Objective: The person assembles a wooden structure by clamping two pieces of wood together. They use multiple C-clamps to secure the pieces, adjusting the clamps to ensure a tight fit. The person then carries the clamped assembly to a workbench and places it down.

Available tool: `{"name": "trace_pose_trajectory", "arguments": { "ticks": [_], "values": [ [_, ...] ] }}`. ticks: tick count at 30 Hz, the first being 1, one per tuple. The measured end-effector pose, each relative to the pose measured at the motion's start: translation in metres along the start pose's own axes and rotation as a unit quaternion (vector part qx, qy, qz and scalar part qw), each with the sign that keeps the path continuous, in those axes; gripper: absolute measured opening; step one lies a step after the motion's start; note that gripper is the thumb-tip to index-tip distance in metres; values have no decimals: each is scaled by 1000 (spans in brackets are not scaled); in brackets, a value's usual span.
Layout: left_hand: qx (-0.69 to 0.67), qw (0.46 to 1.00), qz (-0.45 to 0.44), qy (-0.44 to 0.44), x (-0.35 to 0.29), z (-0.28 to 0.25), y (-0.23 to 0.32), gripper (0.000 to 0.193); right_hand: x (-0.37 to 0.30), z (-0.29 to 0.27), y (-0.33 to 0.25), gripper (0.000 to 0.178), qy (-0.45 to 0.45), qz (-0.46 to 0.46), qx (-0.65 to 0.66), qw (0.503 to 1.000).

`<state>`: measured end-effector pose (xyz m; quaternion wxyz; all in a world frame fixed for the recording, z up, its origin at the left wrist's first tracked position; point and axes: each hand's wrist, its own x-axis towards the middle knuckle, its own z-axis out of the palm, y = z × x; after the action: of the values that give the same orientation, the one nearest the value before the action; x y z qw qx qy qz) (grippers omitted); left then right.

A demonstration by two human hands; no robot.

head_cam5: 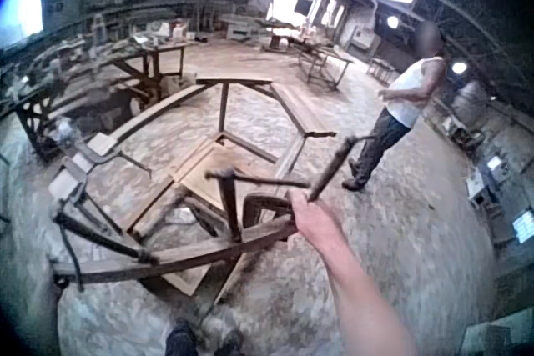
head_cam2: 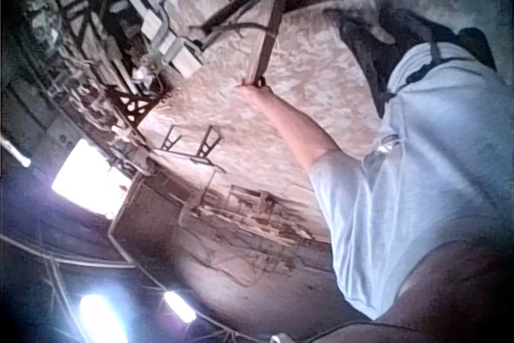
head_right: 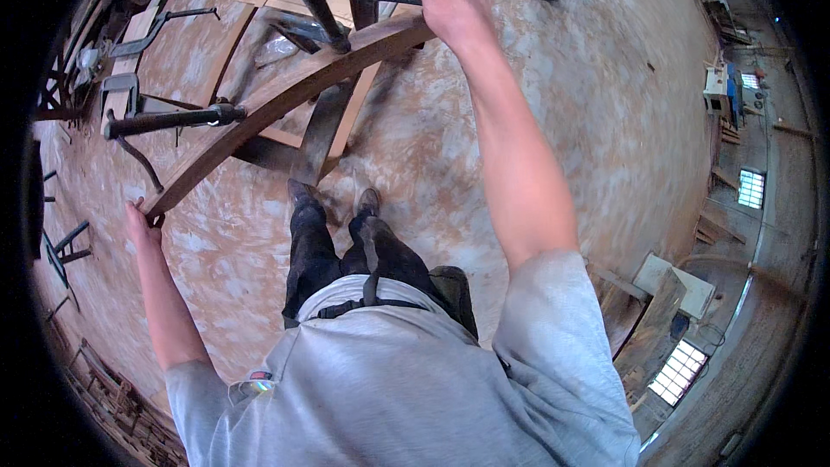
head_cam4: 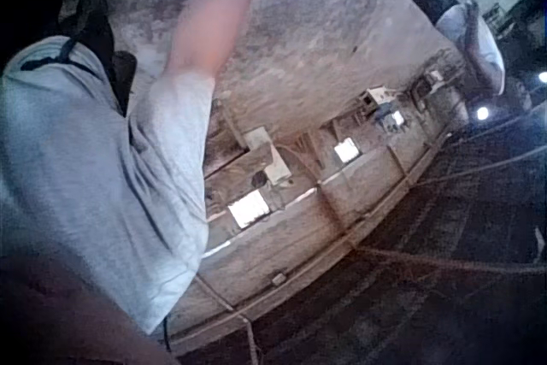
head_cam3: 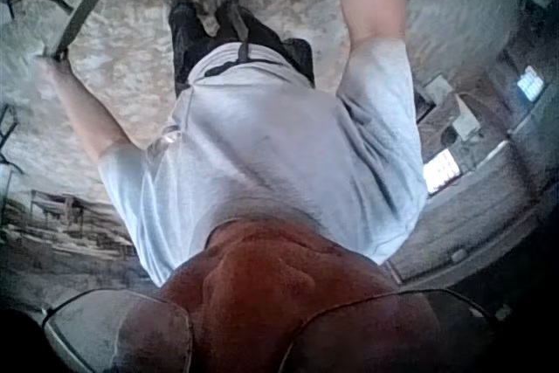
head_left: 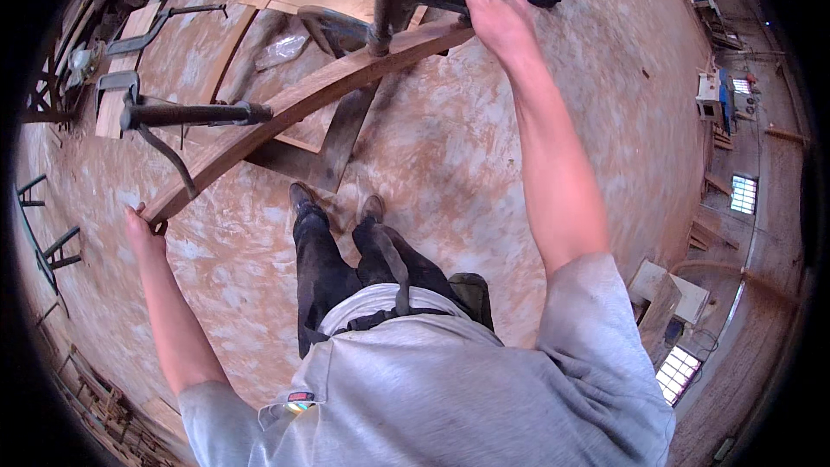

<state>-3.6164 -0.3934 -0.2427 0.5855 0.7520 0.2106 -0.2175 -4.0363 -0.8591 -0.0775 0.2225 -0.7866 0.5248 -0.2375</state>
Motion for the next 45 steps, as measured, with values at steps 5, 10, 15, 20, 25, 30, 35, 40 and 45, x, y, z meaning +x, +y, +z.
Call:
{"name": "trace_pose_trajectory", "arguments": {
  "ticks": [5, 10, 15, 20, 25, 30, 35, 40, 45],
  "values": [
    [21, 999, -6, -35, -7, 2, 7, 47, 17, 5, 0, 52, -31, 15, -37, 999],
    [52, 998, -13, -17, -21, 5, 11, 47, 25, 8, -5, 56, -42, 1, -55, 998],
    [38, 998, -29, -34, -8, 1, 9, 48, 45, 16, -9, 67, -86, 6, -60, 994],
    [47, 997, -37, -39, -10, 1, 8, 50, 59, 21, -12, 68, -106, 17, -74, 991],
    [59, 998, -26, -5, -8, -4, 7, 55, 55, 16, -11, 68, -118, -26, -55, 991],
    [323, 889, 295, 137, -27, -5, 14, 62, 54, 17, -17, 65, -120, -7, -79, 990],
    [188, 884, 394, -165, -176, 54, 51, 48, 63, 20, -14, 63, -143, -6, -128, 981],
    [48, 842, 447, -299, -266, 118, 103, 59, 62, 18, -22, 63, -135, -9, -86, 987],
    [-22, 815, 444, -370, -268, 160, 128, 66, 76, 15, -19, 61, -135, -24, -71, 988]
  ]
}}
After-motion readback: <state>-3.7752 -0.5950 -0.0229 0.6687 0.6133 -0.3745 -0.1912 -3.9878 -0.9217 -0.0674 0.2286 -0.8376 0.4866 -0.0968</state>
